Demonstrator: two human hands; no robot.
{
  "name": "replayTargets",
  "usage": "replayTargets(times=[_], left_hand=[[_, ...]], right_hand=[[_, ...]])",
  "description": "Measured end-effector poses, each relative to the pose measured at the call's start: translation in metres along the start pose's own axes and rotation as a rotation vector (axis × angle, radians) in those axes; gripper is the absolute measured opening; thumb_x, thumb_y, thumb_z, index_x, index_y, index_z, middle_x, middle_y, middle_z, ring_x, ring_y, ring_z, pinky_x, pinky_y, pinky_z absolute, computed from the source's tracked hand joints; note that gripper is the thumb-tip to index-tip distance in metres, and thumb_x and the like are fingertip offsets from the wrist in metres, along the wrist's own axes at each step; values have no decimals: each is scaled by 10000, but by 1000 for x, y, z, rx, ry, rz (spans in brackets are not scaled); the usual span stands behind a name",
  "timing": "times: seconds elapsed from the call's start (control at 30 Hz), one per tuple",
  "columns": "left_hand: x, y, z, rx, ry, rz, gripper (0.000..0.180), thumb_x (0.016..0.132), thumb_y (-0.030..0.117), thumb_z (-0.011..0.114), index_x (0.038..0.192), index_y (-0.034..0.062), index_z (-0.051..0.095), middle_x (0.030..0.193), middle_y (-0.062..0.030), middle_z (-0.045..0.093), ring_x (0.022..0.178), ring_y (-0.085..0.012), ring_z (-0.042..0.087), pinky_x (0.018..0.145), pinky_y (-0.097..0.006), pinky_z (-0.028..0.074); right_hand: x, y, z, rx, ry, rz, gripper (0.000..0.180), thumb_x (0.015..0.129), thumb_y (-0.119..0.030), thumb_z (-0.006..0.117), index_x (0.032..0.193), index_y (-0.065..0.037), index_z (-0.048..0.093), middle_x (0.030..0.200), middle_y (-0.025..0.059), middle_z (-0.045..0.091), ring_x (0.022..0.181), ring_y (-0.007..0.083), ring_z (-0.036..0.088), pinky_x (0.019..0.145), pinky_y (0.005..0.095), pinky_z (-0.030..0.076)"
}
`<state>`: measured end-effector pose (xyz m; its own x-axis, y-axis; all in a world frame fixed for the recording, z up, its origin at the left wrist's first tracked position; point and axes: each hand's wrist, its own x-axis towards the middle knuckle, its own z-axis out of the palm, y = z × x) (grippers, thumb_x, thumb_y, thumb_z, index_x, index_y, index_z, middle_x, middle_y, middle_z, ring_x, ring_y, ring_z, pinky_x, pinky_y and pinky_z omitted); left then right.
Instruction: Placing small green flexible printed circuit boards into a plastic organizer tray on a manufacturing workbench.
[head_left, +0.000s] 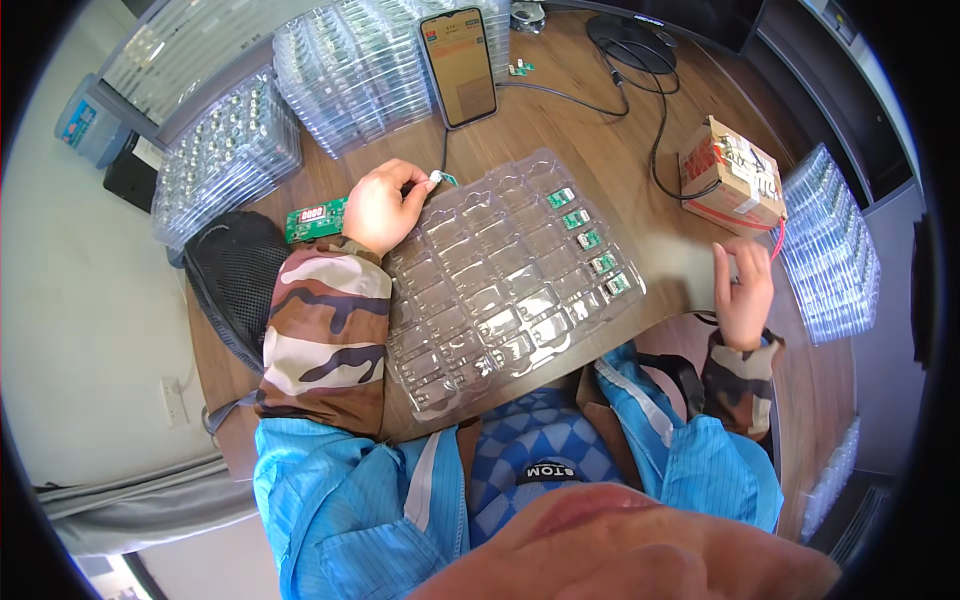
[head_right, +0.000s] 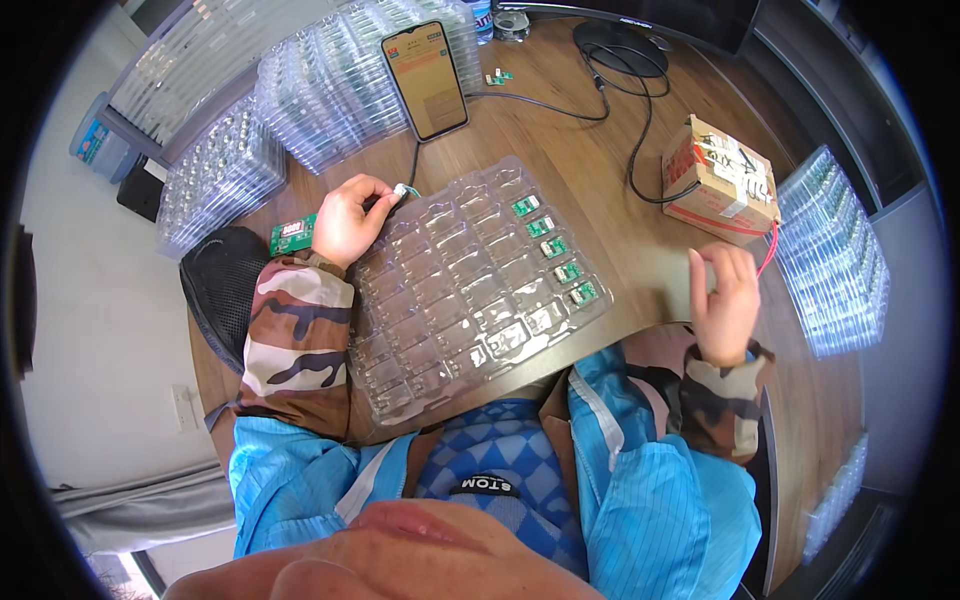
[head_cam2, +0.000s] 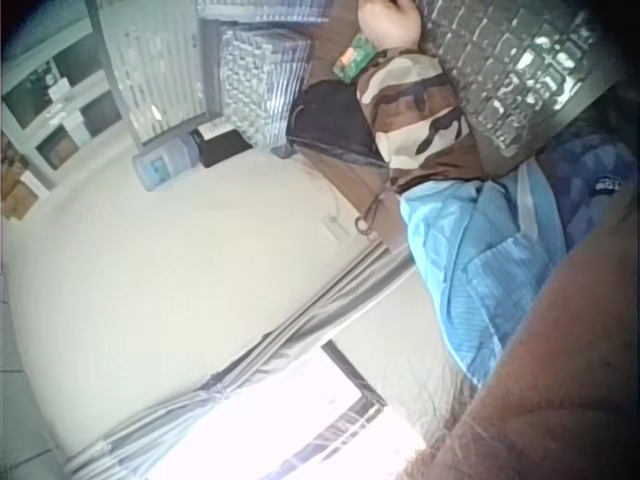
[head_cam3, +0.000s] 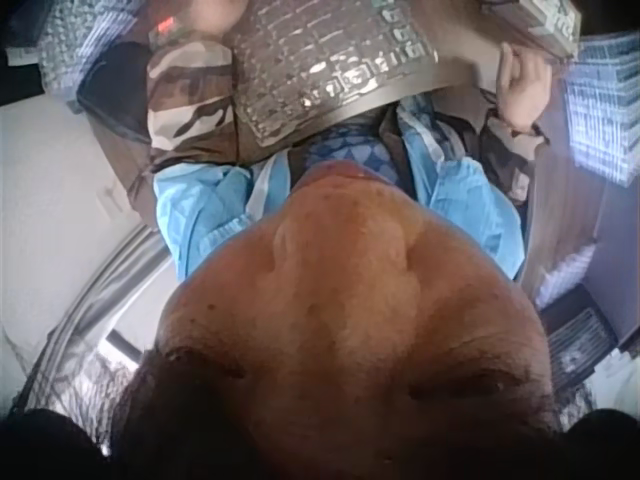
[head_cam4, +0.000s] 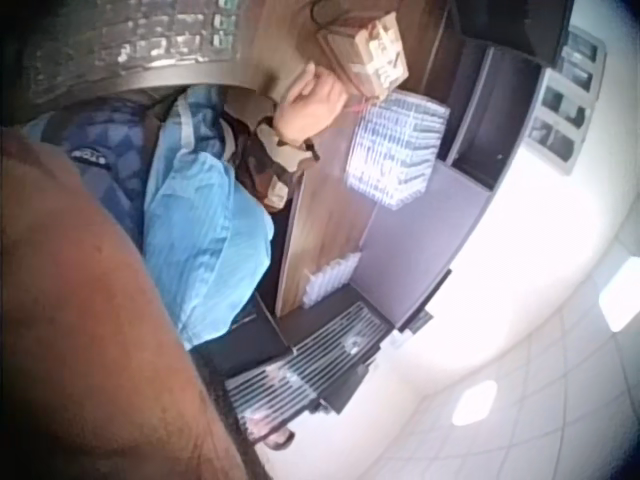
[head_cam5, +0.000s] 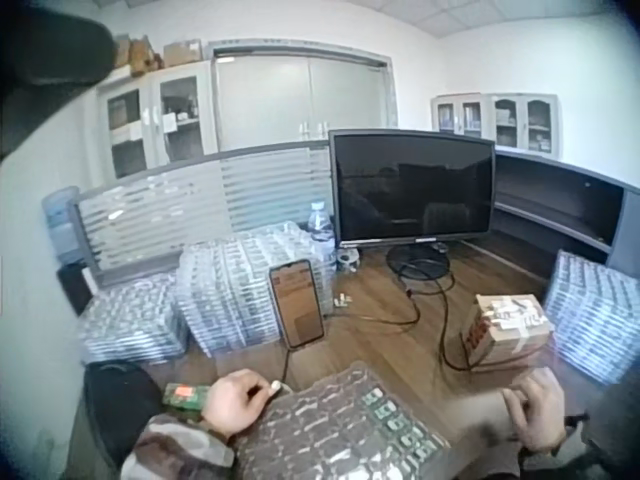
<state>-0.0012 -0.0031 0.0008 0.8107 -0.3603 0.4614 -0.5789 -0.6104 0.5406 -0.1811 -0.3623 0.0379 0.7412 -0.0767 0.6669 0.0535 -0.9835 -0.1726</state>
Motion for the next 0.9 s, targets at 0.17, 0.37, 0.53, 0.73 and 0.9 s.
replayTargets(times=[0.17,0.37,0.53,0.73,0.9], left_hand=[[-1,-3,-1,19,-10,-19,119,752,167,635,740,51,609,760,-122,593,708,-313,579,612,-374,452],[-1,-3,1,24,3,38,133,769,152,631,773,21,606,761,-131,589,677,-297,579,594,-340,448],[-1,0,1,22,4,19,125,760,158,632,760,35,610,760,-124,592,700,-303,580,612,-354,453],[-1,3,0,11,-3,-3,119,754,164,632,748,46,617,759,-117,595,717,-306,579,626,-367,454],[-1,1,-1,12,-4,5,119,754,161,632,748,44,616,758,-117,594,716,-307,579,626,-367,454]], right_hand=[[-21,25,-18,-425,-126,34,256,725,-98,637,972,-58,583,1061,133,530,897,323,516,802,390,416],[-30,37,-5,-470,-374,239,322,698,-36,577,1018,-73,564,1079,129,519,887,330,548,761,390,459],[-22,50,-1,-592,-507,237,229,707,-13,537,931,-59,549,976,114,541,781,315,595,651,373,490],[-14,63,7,-776,-664,196,134,732,-44,539,866,-54,532,918,108,566,720,297,629,595,357,509],[-11,63,8,-831,-754,158,144,751,-62,536,895,-57,532,920,106,570,733,270,639,606,343,520]])
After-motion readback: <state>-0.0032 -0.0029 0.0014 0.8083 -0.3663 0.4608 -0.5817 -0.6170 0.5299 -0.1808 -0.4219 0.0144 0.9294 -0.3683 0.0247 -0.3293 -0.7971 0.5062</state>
